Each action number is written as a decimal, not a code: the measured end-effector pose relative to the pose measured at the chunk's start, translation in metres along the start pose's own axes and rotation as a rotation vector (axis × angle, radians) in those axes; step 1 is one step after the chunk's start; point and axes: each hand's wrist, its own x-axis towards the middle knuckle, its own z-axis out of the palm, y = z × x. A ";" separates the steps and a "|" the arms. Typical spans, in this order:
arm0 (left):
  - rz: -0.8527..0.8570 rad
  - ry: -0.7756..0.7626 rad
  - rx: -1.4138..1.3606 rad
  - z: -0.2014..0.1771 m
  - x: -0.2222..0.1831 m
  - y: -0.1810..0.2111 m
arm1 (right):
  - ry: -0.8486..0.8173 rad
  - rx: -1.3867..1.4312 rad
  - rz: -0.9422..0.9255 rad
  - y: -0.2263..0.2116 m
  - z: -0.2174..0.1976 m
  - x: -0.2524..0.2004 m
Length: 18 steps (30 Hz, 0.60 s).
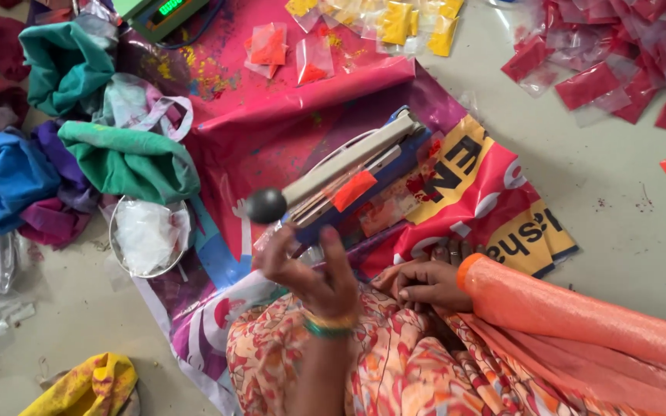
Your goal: The person seals small plastic packets containing colored powder using a manual heat sealer.
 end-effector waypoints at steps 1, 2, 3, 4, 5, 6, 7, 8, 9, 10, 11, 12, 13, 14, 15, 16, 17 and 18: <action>0.003 -0.004 0.000 0.009 -0.008 -0.002 | 0.002 0.003 -0.004 -0.018 0.002 0.001; -0.458 -0.057 -0.295 0.018 -0.017 -0.005 | 0.012 0.016 0.001 -0.035 0.005 0.002; -0.929 -0.113 -0.582 0.023 -0.030 -0.006 | 0.018 0.036 0.016 -0.050 0.012 -0.001; -0.937 -0.115 -0.574 0.030 -0.031 -0.024 | 0.017 0.046 0.021 -0.050 0.014 -0.003; -1.216 -0.111 -0.763 0.037 -0.031 -0.041 | 0.001 -0.011 0.030 -0.051 0.014 -0.005; -1.493 -0.101 -0.954 0.044 -0.030 -0.058 | -0.014 -0.067 0.039 -0.054 0.015 -0.007; -1.489 -0.101 -0.955 0.047 -0.024 -0.063 | -0.016 -0.069 0.036 -0.055 0.014 -0.005; -1.528 -0.083 -0.991 0.049 -0.017 -0.068 | -0.033 -0.078 -0.003 -0.058 0.013 -0.004; -1.571 -0.070 -1.026 0.053 -0.012 -0.071 | -0.045 -0.084 -0.040 -0.059 0.013 -0.005; -1.572 -0.075 -1.025 0.055 -0.022 -0.088 | -0.042 -0.082 -0.042 -0.062 0.013 -0.005; -1.568 -0.069 -1.067 0.059 -0.033 -0.105 | -0.052 -0.094 -0.091 -0.065 0.013 -0.006; -1.564 -0.063 -1.110 0.062 -0.044 -0.121 | -0.061 -0.107 -0.141 -0.068 0.014 -0.007; -1.572 -0.070 -1.107 0.062 -0.035 -0.108 | -0.053 -0.101 -0.138 -0.066 0.014 -0.008; -1.562 -0.067 -0.976 0.062 -0.026 -0.096 | -0.063 -0.118 -0.133 -0.065 0.014 -0.010; -1.545 -0.064 -0.851 0.063 -0.015 -0.084 | -0.074 -0.140 -0.128 -0.065 0.013 -0.010; -1.548 -0.070 -0.852 0.065 -0.017 -0.085 | -0.067 -0.139 -0.128 -0.065 0.012 -0.012; -1.522 -0.066 -0.890 0.065 -0.018 -0.087 | -0.067 -0.127 -0.104 -0.065 0.012 -0.012; -1.495 -0.062 -0.928 0.065 -0.019 -0.088 | -0.067 -0.115 -0.081 -0.066 0.013 -0.012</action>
